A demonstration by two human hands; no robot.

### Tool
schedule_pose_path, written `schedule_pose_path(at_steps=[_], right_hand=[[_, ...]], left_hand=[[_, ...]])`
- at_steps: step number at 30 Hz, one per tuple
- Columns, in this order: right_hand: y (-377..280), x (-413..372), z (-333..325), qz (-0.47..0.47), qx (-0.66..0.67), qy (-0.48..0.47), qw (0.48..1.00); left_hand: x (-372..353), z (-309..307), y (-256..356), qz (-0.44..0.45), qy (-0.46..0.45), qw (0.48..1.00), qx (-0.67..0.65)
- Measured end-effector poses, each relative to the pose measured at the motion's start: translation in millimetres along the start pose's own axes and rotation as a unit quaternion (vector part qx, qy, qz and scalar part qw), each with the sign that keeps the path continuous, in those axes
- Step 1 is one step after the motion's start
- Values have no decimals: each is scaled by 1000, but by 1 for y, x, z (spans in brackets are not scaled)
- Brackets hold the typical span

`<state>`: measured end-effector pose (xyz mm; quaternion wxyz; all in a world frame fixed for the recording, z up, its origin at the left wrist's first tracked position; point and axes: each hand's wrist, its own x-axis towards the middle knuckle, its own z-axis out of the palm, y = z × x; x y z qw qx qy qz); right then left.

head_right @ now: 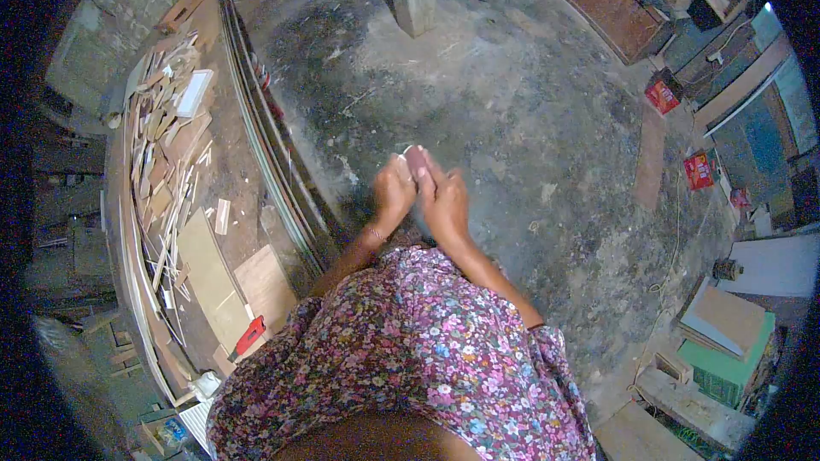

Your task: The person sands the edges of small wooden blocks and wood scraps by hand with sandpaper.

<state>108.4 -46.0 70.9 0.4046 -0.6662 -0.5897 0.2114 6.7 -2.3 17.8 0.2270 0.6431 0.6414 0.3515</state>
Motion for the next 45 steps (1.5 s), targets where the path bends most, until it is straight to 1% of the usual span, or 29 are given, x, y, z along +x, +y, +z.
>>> schedule_pose_path(at_steps=[1,2,4,5,7,8,10,11,13,14,16,19,20,22,25,26,29,31,32,35,38,41,42,45], right_hand=[[-6,-3,-3,5,-10,-17,1000],[1,-1,2,10,0,-20,1000],[26,11,17,-6,54,1,999],[35,15,23,-15,81,13,997],[21,13,14,-14,38,17,999],[13,9,9,-12,15,18,1000],[3,0,5,-9,17,-1,1000],[1,-1,5,-8,19,-9,1000],[19,8,16,-9,33,9,999],[27,13,20,-12,40,20,999],[22,12,18,0,23,18,1000],[3,-1,8,-8,-4,1,1000],[-1,-4,6,-15,-12,-6,1000],[14,6,14,-11,-4,7,1000],[16,10,13,-2,5,19,1000],[13,12,10,1,7,22,1000],[-2,-3,1,-3,-16,-12,1000],[4,4,5,-13,-7,15,1000],[7,5,7,-15,-3,26,1000],[8,10,9,-19,-11,40,999],[-15,-3,-5,9,-32,-16,999],[-2,4,2,2,-22,2,1000],[5,12,7,-45,-2,53,998],[9,9,6,-27,14,43,999]], left_hand=[[1,2,-3,19,12,1000,-4],[1,5,-9,39,24,999,-8],[-7,2,-5,83,39,996,-3],[-9,3,-5,79,40,996,-13],[-7,5,-5,74,42,996,-32],[-6,5,-5,57,30,998,-23],[-1,3,-7,21,9,1000,-8],[0,2,-6,36,17,999,-12],[-5,0,-3,63,29,997,-20],[-7,1,-2,64,33,997,-31],[-8,2,-1,69,40,995,-51],[0,9,-16,27,21,998,-58],[0,9,-16,27,23,997,-61],[-3,2,-7,27,24,997,-69],[-8,5,-1,62,44,991,-112],[-5,5,-2,52,35,992,-108],[-2,5,-8,20,11,996,-86],[-1,3,-8,10,-1,999,-53],[-2,7,-9,22,-8,997,-73],[-6,11,-6,43,36,990,-127],[-3,6,-4,-11,24,997,-73],[-4,7,-6,22,-2,995,-94],[-5,11,-5,40,19,992,-117],[-4,12,-3,46,37,989,-136]])
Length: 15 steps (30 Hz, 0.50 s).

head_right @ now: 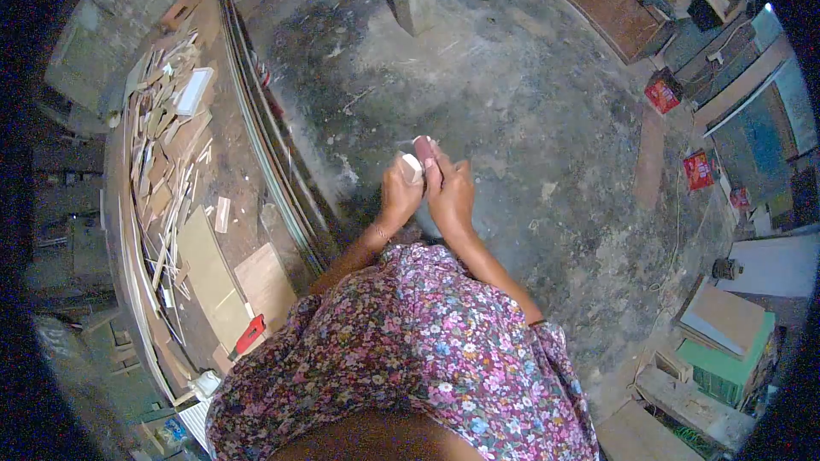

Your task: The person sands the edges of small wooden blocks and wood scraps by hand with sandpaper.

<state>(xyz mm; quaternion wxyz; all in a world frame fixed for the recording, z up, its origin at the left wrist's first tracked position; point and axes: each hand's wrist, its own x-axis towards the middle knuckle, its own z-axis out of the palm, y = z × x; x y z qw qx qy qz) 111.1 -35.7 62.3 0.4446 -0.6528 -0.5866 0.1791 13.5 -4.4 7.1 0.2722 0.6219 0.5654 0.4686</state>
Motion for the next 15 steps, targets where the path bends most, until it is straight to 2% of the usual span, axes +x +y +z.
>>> schedule_pose_path(at_steps=[3,6,9,12,15], right_hand=[[-14,-12,-11,30,-16,-60,998],[10,4,6,-8,37,-34,999],[10,10,9,41,19,-45,998],[-2,-1,-6,28,10,-63,998],[-11,-4,-13,63,-12,-88,994]], left_hand=[[5,-5,5,-34,8,999,-6],[1,-5,4,-12,-48,999,4],[-2,0,0,22,-31,999,27],[0,-6,5,-24,-42,999,13],[2,-10,6,-21,-67,997,38]])
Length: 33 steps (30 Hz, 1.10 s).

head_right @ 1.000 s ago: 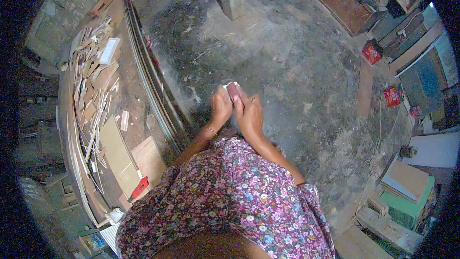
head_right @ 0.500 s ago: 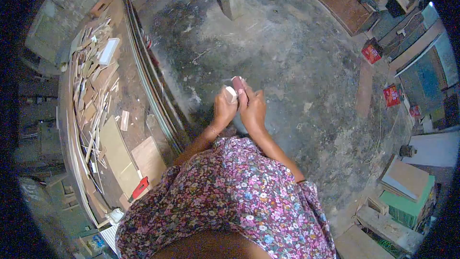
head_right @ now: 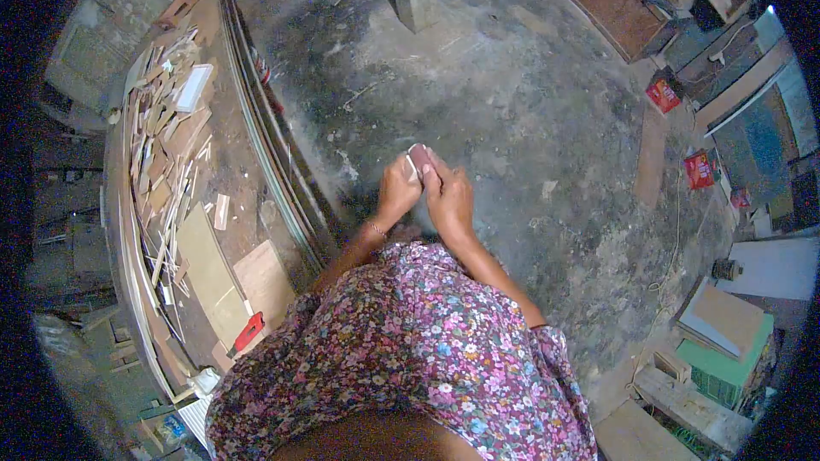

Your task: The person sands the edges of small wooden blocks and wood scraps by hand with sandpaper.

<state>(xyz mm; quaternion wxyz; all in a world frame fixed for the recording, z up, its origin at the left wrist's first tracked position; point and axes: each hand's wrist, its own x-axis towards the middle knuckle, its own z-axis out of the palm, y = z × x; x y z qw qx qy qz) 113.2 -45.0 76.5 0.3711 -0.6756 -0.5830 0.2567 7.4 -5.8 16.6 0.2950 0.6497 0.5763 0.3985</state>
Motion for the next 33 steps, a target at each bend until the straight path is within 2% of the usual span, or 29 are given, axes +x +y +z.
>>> schedule_pose_path(at_steps=[3,4,7,10,13,16,19,20,23,26,29,33], right_hand=[[27,25,18,-51,74,54,994],[25,25,16,-28,75,46,996],[23,11,13,-42,90,55,994],[13,-5,0,25,21,-26,999],[28,12,13,-24,76,33,996],[31,19,18,-5,112,49,992],[25,1,13,-31,70,26,997],[25,-4,12,-55,47,32,997],[20,6,11,-6,68,20,997],[28,17,16,-1,52,39,998],[21,2,6,-17,49,11,999],[14,-8,3,-10,34,13,999]], left_hand=[[-6,3,6,56,-55,997,-21],[-5,3,7,49,-53,997,-33],[-2,2,7,46,-19,998,-38],[-2,0,-5,12,-49,999,18],[-6,8,-10,49,-98,993,-35],[-6,11,-9,63,-100,993,-23],[-4,8,-10,9,-47,997,-66],[-5,6,-10,13,-55,996,-69],[-5,5,-6,27,-81,993,-79],[-6,8,-4,28,-101,993,-61],[-5,3,1,8,-72,997,-22],[-5,4,-16,-1,-81,995,-59]])
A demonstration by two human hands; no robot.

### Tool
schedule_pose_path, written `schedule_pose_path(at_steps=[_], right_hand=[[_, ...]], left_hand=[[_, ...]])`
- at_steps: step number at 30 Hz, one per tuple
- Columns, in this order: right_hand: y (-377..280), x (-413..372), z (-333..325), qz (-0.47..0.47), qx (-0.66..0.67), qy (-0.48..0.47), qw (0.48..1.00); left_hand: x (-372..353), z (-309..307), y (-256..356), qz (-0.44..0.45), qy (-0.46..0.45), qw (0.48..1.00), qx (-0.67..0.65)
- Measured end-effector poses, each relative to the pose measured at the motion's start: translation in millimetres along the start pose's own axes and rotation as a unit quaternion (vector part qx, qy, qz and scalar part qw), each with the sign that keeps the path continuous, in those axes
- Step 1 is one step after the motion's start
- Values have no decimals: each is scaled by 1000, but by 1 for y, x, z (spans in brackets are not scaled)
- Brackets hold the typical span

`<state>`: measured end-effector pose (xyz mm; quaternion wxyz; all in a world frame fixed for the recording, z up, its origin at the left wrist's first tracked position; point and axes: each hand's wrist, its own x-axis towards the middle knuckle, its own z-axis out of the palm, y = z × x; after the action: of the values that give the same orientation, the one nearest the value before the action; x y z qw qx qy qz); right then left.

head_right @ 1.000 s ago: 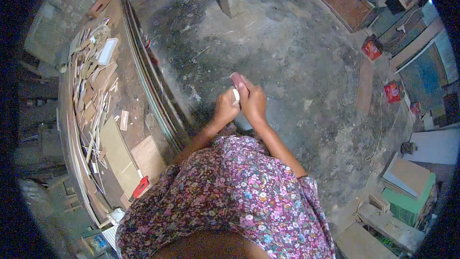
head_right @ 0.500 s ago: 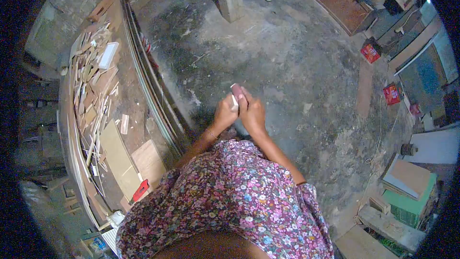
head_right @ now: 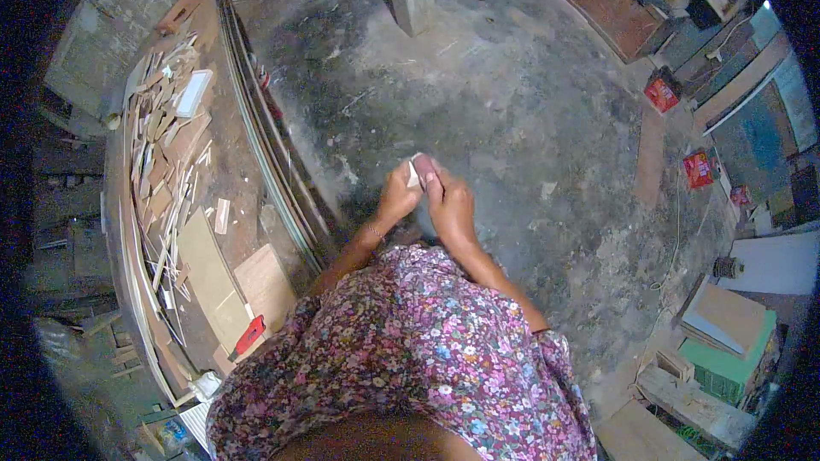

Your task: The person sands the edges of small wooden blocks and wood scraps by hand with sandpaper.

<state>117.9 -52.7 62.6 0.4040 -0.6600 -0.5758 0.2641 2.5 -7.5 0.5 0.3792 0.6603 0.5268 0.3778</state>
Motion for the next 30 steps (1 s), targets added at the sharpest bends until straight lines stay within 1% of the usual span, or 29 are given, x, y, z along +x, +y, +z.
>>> schedule_pose_path(at_steps=[2,5,8,11,14,17,20,21,24,25,28,30], right_hand=[[6,16,6,-1,35,23,999],[12,21,10,-14,26,35,999],[2,2,2,-56,4,34,998],[1,3,-1,-9,-21,9,1000],[17,23,7,-19,29,31,999],[22,19,10,-44,-3,57,997],[-15,-6,-8,-20,-25,4,999],[-8,-4,-5,-15,-30,4,999],[19,22,7,-23,-11,15,1000],[21,25,6,-32,-13,11,999],[13,18,-2,-46,-33,19,998],[3,8,-8,-58,-52,18,997]], left_hand=[[-1,2,12,14,-22,998,-53],[2,10,-6,35,-31,996,-73],[3,4,-4,21,-2,998,-58],[2,1,-1,46,-21,996,-72],[1,4,0,36,-97,990,-92],[1,8,-4,71,-79,986,-132],[3,-6,5,35,-41,992,-115],[3,-3,4,13,-27,995,-97],[0,-1,-3,52,-143,987,-53],[0,0,-1,55,-141,987,-51],[1,-3,17,120,-73,990,7],[4,-5,7,131,-62,987,72]])
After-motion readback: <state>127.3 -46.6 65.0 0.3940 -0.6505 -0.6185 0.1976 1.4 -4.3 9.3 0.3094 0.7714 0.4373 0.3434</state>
